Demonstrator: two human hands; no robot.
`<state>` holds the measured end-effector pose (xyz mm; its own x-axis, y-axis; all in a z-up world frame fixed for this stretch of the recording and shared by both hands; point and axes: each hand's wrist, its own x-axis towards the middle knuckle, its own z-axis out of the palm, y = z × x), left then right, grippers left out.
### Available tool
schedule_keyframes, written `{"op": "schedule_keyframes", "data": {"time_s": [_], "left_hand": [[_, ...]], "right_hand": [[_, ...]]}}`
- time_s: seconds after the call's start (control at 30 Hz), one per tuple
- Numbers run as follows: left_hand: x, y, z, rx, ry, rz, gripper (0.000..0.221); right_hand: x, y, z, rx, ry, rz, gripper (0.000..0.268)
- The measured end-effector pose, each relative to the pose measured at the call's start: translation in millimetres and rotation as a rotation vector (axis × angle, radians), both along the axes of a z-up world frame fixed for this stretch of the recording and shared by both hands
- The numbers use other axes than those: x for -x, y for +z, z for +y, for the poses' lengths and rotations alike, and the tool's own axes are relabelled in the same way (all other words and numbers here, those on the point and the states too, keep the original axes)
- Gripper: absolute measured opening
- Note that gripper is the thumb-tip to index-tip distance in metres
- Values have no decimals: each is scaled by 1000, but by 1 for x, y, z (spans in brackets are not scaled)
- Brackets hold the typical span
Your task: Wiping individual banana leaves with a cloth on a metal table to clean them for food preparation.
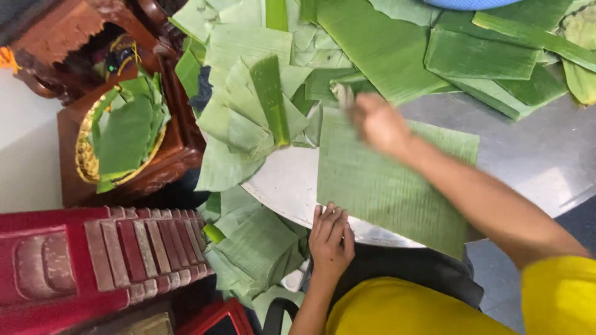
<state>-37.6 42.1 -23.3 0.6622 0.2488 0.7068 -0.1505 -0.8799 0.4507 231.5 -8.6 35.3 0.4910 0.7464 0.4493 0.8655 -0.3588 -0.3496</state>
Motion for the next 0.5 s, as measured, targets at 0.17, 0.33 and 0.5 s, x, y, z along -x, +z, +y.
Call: {"op": "schedule_keyframes", "data": {"time_s": [0.17, 0.33, 0.5], "left_hand": [[-9, 3, 2, 4, -13, -32, 13], [-14, 2, 5, -47, -16, -66, 14], [-21, -2, 9, -61, -22, -128, 13]], "right_hand": [[106, -6, -25, 76, 525, 74, 19], [7, 37, -17, -458, 3, 1012, 16], [39, 51, -23, -48, -114, 548, 20]]}}
